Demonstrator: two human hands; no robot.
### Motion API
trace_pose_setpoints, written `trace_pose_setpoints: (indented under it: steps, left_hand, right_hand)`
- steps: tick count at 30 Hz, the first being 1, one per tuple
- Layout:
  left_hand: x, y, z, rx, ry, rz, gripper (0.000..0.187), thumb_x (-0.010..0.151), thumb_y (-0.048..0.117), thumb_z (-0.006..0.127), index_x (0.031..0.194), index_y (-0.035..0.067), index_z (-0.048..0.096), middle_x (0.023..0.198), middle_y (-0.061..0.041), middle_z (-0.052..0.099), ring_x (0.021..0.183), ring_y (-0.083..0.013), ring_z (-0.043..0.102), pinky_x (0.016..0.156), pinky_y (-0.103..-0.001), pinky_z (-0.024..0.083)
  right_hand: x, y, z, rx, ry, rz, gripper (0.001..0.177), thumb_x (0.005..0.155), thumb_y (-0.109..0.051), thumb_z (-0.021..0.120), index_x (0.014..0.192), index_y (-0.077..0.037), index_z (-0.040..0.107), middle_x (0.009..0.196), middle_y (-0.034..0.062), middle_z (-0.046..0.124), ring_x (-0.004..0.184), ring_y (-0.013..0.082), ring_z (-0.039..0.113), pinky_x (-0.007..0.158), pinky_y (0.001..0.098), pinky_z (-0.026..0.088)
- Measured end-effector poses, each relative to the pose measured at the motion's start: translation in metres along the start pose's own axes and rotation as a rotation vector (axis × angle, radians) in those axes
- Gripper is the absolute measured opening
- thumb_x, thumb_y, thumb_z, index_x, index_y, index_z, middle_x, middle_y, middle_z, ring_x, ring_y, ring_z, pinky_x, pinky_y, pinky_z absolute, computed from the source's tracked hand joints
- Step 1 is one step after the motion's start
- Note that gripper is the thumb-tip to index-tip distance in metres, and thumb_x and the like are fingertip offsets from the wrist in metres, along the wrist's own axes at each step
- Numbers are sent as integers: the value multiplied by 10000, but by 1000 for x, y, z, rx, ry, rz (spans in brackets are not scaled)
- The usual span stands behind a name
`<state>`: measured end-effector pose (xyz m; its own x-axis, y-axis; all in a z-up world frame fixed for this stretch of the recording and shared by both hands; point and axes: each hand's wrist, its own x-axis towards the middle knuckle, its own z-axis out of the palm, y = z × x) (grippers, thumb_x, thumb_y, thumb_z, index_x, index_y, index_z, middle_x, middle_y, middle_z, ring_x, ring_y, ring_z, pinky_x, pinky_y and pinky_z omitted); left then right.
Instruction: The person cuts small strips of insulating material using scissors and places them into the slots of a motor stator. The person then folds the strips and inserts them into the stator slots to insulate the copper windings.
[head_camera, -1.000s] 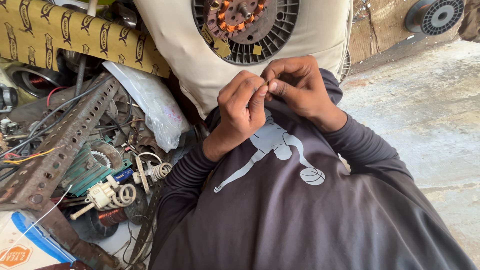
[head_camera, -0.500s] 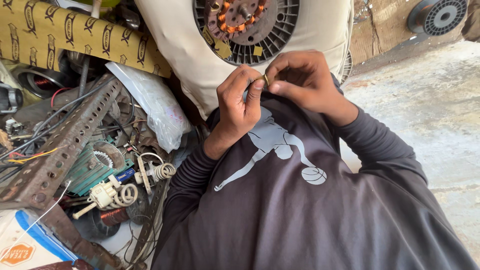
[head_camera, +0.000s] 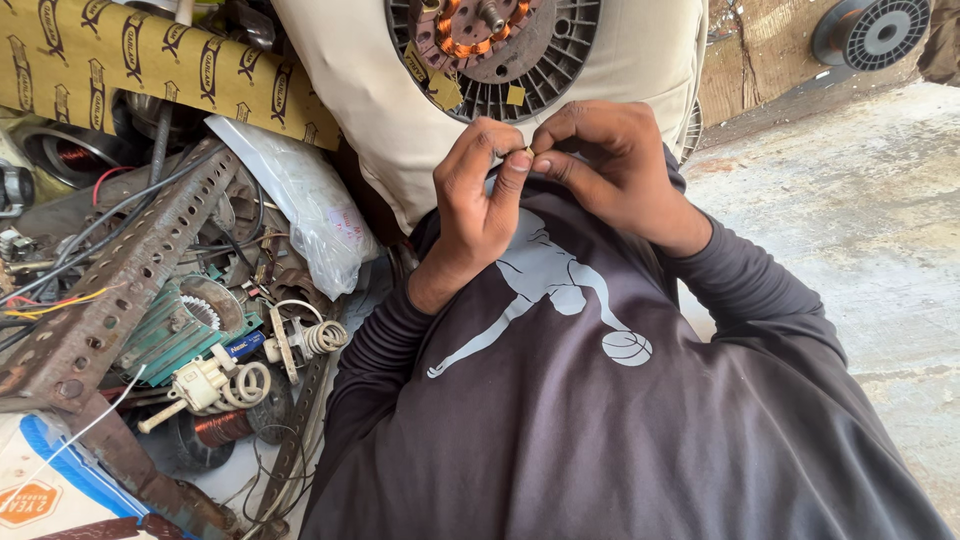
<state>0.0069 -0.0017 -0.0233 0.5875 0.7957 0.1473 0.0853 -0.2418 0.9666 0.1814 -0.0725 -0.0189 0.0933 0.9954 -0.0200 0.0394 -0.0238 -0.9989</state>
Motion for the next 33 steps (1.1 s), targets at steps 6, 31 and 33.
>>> trace_pose_setpoints:
  steps: [6, 31, 33]
  left_hand:
    - [-7, -8, 4, 24, 48, -19, 134, 1067, 84, 612, 973, -7, 582, 901, -89, 596, 803, -202, 584, 718, -301, 484]
    - [1, -18, -13, -49, 19, 46, 104, 1107, 106, 621, 1106, 13, 574, 954, -104, 664, 810, -201, 681, 764, -292, 553]
    - [-1, -18, -13, -66, 30, 12, 77, 1082, 52, 600, 1120, -7, 570, 949, -103, 659, 834, -207, 681, 785, -312, 556]
  right_hand:
    - [-3, 12, 11, 11, 46, 50, 60, 987, 58, 701, 982, 38, 644, 882, 86, 662, 800, 121, 610, 737, 243, 501]
    - [11, 26, 15, 408, 99, 102, 111, 1014, 23, 734, 1068, 43, 639, 1044, 57, 662, 898, 102, 645, 813, 227, 556]
    - [11, 18, 18, 298, 78, 19, 90, 1027, 48, 709, 1069, 53, 629, 1036, 69, 655, 907, 108, 641, 831, 222, 550]
